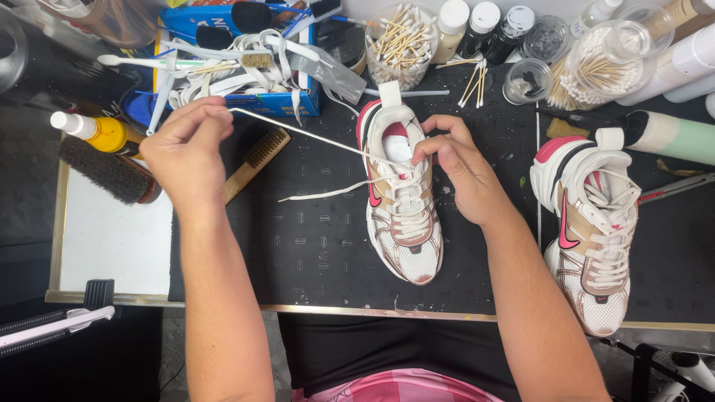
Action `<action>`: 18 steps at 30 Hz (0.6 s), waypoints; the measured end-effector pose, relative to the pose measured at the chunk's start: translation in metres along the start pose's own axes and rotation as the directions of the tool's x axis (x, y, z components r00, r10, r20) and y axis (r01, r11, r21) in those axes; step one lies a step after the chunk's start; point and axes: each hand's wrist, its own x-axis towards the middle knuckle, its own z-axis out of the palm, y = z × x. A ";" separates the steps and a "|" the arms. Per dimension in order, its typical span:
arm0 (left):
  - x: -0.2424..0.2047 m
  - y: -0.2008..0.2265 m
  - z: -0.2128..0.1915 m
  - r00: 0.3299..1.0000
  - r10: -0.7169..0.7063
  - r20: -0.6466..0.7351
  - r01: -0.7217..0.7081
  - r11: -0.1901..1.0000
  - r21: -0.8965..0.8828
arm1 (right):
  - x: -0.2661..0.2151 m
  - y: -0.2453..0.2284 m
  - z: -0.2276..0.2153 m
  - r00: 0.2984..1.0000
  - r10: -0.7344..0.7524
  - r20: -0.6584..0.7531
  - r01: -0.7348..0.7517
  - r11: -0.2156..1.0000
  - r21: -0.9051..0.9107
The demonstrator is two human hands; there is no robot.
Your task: The person laces a white and pink Nike sneaker by threading white laces through the eyelets and tying a bow. They then switch to a pair of grey and beige New Balance sneakers, threading and tying the laces on both shoes. The person uses their hands to manipulate the laces and shoes throughout the process.
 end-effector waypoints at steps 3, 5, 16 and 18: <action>0.003 -0.006 -0.004 1.000 0.014 0.013 -0.013 0.999 -0.053 | -0.001 0.003 0.001 1.000 -0.006 -0.005 0.005 1.000 -0.008; 0.002 -0.012 -0.006 1.000 -0.009 0.009 0.010 1.000 -0.007 | -0.002 0.005 0.001 1.000 0.003 -0.010 -0.003 1.000 -0.009; -0.033 0.024 0.030 0.928 0.039 0.372 -0.330 0.554 0.765 | -0.008 -0.005 0.013 0.994 0.086 -0.071 -0.089 0.996 -0.029; -0.046 0.043 0.051 0.891 0.239 0.387 -0.453 0.534 0.714 | -0.016 -0.014 0.019 0.994 0.068 -0.085 -0.071 0.997 -0.037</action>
